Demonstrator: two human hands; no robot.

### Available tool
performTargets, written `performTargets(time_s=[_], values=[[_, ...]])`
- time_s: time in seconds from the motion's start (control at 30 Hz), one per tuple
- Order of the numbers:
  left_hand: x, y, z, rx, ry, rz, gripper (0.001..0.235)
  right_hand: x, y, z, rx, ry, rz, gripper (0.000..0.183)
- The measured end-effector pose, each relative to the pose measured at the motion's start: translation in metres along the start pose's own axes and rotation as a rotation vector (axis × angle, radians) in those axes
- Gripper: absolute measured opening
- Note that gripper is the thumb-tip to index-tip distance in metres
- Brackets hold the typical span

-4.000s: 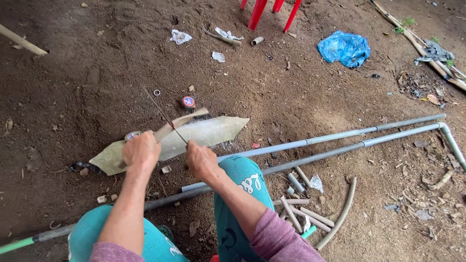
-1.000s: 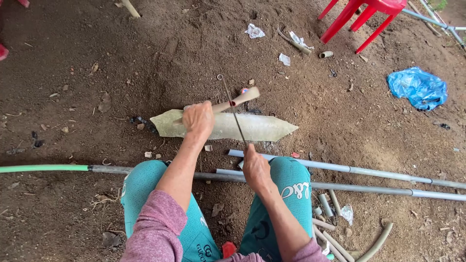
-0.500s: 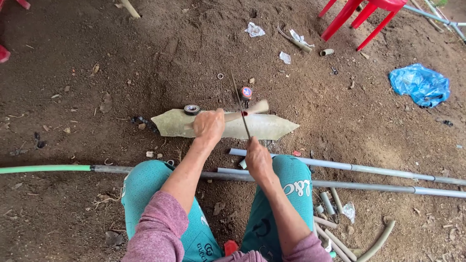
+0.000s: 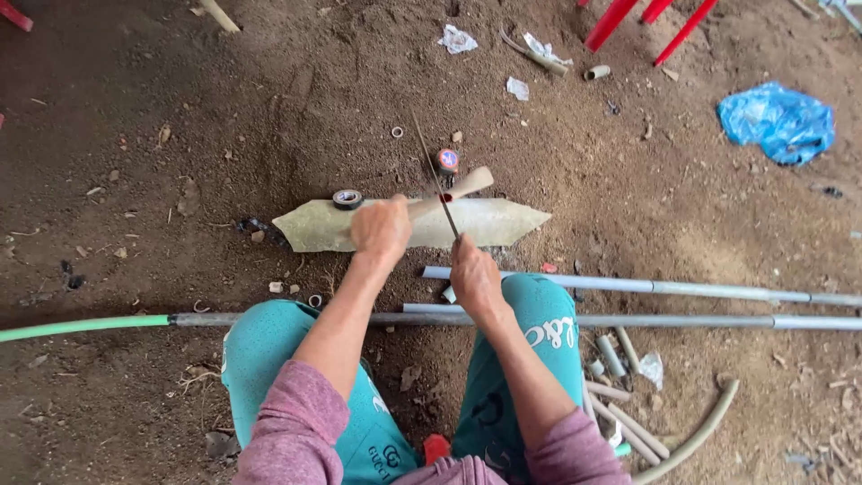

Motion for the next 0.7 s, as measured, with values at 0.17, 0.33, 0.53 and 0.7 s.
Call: performTargets(time_s=[0.17, 0.33, 0.53, 0.7], values=[[0.004, 0.027, 0.023, 0.014, 0.108, 0.011, 0.025, 0.027, -0.018, 0.003, 0.044, 0.016, 0.063, 0.034], [-0.010, -0.003, 0.021, 0.046, 0.039, -0.022, 0.028, -0.003, -0.019, -0.004, 0.017, 0.019, 0.028, 0.032], [0.007, 0.025, 0.027, -0.007, 0.226, 0.062, 0.032, 0.026, -0.021, 0.008, -0.009, -0.009, 0.117, 0.033], [-0.006, -0.016, 0.013, -0.057, 0.090, 0.032, 0.034, -0.008, -0.023, -0.010, 0.049, 0.012, -0.026, 0.023]])
Point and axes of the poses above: each hand's wrist, its own x-axis away from the middle knuckle, its own y-axis out of the back of the hand, z = x × y, the point moved 7 cm from there along -x, towards the middle knuckle, and after that the axes turned 4 degrees about x, right-handed, at the moved point
